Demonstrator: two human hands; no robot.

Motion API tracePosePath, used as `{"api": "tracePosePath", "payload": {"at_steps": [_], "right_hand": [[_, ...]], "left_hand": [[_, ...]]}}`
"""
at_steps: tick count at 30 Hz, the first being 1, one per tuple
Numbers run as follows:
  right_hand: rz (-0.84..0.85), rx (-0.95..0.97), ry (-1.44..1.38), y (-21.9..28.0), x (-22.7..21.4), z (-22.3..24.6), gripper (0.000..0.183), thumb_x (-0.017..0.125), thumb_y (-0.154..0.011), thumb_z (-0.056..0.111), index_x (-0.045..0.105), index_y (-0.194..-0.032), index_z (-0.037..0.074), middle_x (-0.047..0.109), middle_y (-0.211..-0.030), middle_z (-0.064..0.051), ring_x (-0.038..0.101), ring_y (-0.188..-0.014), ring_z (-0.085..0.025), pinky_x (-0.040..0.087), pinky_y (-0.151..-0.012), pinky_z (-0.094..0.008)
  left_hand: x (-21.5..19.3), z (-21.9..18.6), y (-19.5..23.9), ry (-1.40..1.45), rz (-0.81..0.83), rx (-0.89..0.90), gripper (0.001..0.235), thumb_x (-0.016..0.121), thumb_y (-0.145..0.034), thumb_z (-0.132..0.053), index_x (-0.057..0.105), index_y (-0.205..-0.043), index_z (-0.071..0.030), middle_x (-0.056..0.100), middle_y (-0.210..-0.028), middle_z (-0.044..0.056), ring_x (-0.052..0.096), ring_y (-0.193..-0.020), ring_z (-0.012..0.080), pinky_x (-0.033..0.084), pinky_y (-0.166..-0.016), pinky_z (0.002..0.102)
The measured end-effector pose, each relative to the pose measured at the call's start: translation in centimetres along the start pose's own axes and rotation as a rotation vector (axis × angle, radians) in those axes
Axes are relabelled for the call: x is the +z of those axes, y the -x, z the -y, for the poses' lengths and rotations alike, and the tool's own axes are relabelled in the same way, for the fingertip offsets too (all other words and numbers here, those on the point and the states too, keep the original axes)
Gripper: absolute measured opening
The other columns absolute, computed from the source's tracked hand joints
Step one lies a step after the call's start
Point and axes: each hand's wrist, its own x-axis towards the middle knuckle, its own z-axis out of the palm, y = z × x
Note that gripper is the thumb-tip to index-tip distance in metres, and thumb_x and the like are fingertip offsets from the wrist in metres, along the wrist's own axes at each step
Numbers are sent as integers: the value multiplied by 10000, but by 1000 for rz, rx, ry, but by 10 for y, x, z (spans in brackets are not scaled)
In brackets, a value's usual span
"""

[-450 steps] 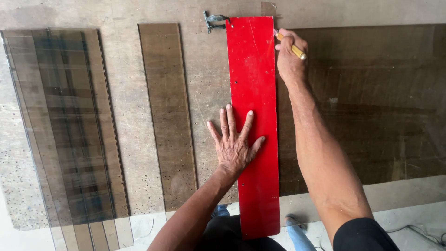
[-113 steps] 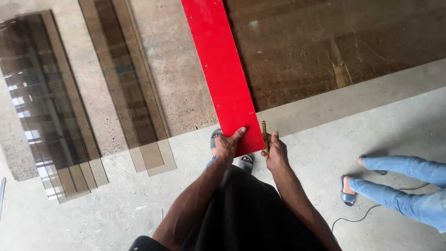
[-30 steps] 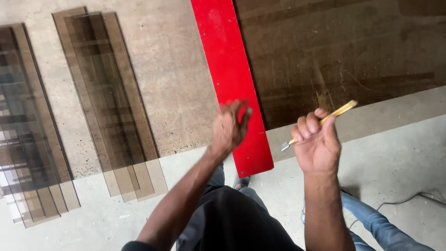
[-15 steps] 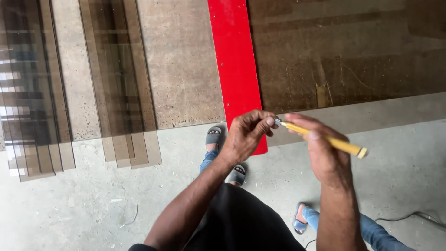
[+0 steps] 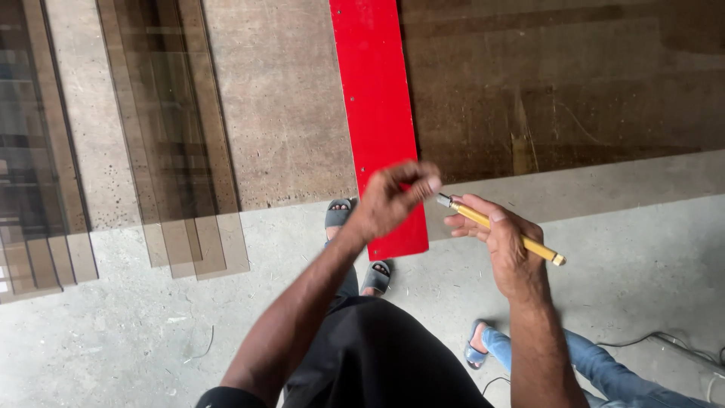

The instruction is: Scoring a large sheet of glass into multiple strips using a straight edge and a glass cutter

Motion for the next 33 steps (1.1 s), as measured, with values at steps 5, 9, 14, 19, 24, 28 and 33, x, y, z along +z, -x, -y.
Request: {"api": "tracePosePath", "payload": {"at_steps": [5, 9, 14, 19, 24, 28, 33], "right_hand": [[-134, 178, 3, -77, 8, -6, 497, 396, -1016, 240, 584, -1331, -95, 661, -1281, -320, 740, -1039, -402, 651, -867, -465], [-131, 145, -18, -165, 13, -29, 560, 361, -1038, 344, 564, -1367, -62, 660, -1301, -268, 726, -1093, -392, 633, -928, -451], [-247, 83, -21, -308, 31, -58, 420, 556, -955, 374, 708, -1236, 101, 741, -1240, -202, 808, -1031, -311, 670, -864, -346], [-287, 73, 16, -444, 56, -85, 529, 545, -843, 419, 735, -1191, 70, 811, -1128, -122, 841, -960, -260, 673, -813, -339], [-204, -27, 110, -508, 71, -116, 541, 489, -885, 424, 724, -1193, 46, 805, -1153, -133, 831, -1009, -293, 678, -825, -396], [-168, -42, 204, -521, 80, -129, 568, 415, -868, 344, 714, -1230, 26, 791, -1191, -126, 817, -1007, -220, 640, -778, -293], [-162, -101, 318, -527, 80, -144, 535, 380, -867, 251, 732, -1191, 10, 800, -1139, -158, 827, -960, -208, 639, -698, -244]], "left_hand": [[-114, 83, -144, -1331, -435, -157, 1025, 164, -883, -933, 40, -1667, -285, 33, -1728, 194, 103, -1606, 407, 118, -1268, 627], [-111, 82, -159, -1559, -287, -311, 1129, 225, -876, -983, -19, -1691, -241, -106, -1699, 249, -48, -1602, 421, -5, -1248, 688], [-109, 97, -161, -1517, -419, -194, 1009, 433, -905, -934, 121, -1677, -365, -2, -1709, 251, 19, -1598, 415, 68, -1263, 655], [-110, 94, -160, -1498, -478, -121, 975, 472, -893, -909, 202, -1661, -371, 82, -1710, 258, 114, -1601, 425, 156, -1262, 659], [-112, 93, -162, -1445, -515, -70, 939, 510, -889, -880, 267, -1639, -369, 149, -1706, 259, 170, -1599, 428, 199, -1263, 664], [-113, 88, -163, -1431, -538, -35, 912, 541, -882, -858, 337, -1615, -354, 213, -1680, 280, 241, -1574, 445, 245, -1244, 669], [-118, 87, -160, -1420, -477, -76, 938, 540, -865, -867, 306, -1626, -371, 163, -1689, 288, 191, -1578, 464, 216, -1237, 686]]}}
